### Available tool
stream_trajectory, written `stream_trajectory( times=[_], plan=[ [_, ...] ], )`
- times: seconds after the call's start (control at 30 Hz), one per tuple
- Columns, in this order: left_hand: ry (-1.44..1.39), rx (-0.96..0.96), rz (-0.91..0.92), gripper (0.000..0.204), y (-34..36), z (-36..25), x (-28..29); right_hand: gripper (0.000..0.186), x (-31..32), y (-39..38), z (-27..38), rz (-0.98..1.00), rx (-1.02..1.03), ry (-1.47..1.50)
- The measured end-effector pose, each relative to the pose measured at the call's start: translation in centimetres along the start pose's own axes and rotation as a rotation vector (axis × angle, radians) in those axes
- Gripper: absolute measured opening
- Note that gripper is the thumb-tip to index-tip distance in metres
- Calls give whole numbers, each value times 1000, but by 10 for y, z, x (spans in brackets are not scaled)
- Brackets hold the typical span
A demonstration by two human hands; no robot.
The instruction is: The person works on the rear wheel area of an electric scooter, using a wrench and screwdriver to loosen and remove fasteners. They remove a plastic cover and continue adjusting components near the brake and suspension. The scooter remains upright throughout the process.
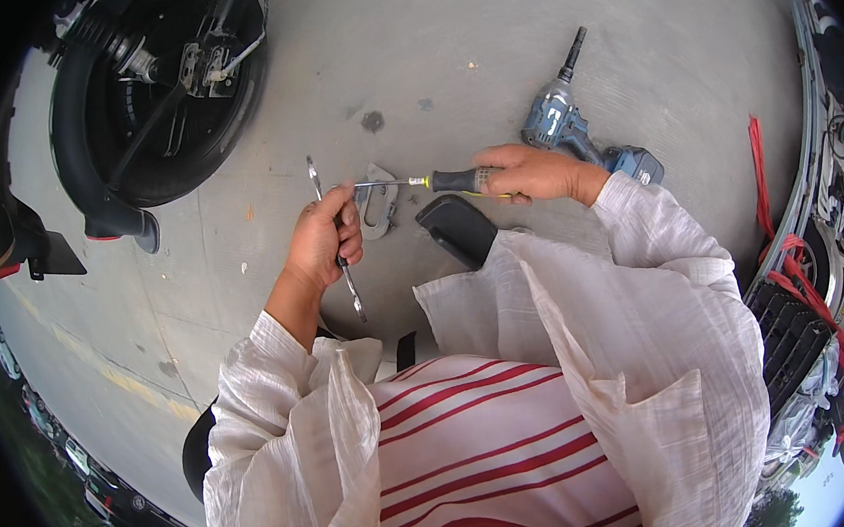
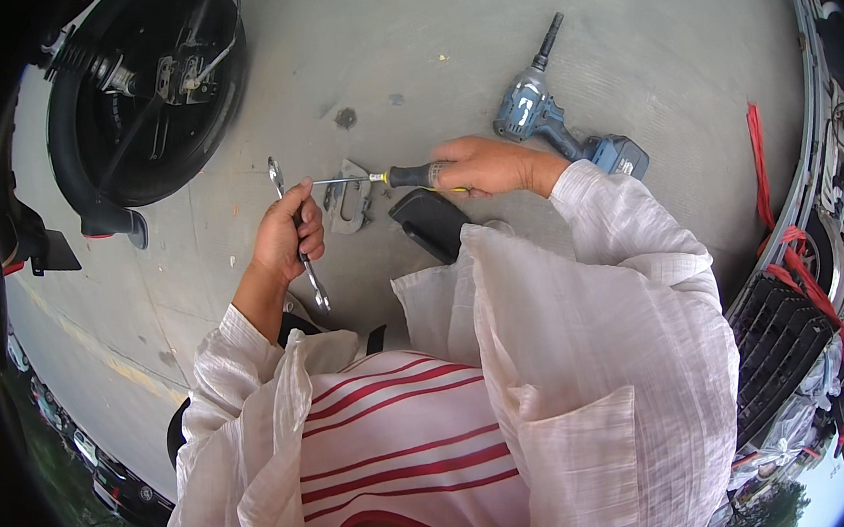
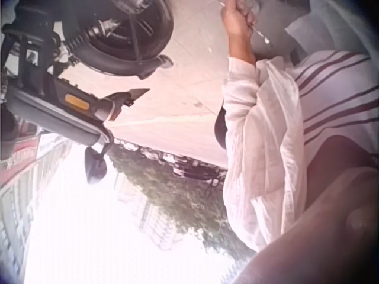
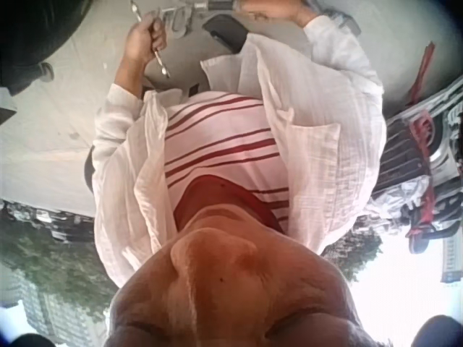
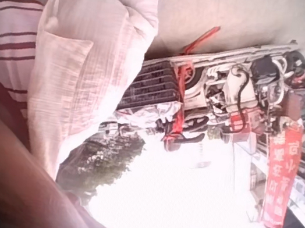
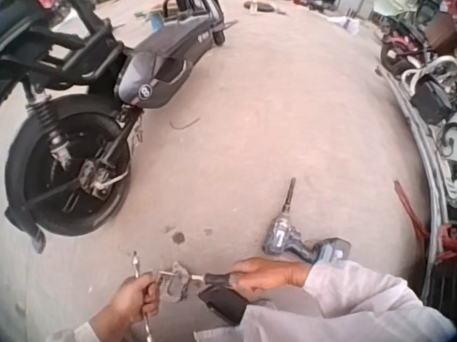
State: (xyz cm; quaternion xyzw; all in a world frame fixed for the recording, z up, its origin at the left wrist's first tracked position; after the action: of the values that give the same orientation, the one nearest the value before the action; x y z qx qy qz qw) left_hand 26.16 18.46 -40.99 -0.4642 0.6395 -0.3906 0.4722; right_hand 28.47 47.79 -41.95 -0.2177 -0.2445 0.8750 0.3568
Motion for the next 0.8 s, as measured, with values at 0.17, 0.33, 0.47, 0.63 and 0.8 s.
stream_trajectory(
  times=[0.17, 0.33, 0.47, 0.63, 0.8],
  plan=[
    [251, -100, -183, 54, -14, -16, -52, 39, -72, 10, 20, -348, 448, -144],
    [241, -255, -135, 25, -14, -15, -49, 42, -64, 2, 34, -231, 457, -486],
    [397, -308, -118, 17, -55, -45, -29, 50, 39, -46, -33, -1028, 299, -888],
    [894, -554, -282, 11, -138, -72, 15, 70, 85, -72, -121, -844, -419, -912],
    [1286, -827, -450, 17, -232, -75, 25, 55, 101, -58, -167, -883, -275, -639]
  ],
)
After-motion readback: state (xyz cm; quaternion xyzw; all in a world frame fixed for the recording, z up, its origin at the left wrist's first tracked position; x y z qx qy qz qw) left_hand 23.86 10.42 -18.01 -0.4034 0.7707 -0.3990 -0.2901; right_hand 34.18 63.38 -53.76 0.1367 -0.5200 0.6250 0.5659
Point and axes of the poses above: each hand's wrist, its own y-axis towards the middle knuckle, its own x-axis out of the back of the hand, z = x × y, the point moved 4 cm from there along y, towards the middle knuckle, and after that the axes turned 9 degrees about x, right-handed, at the moved point
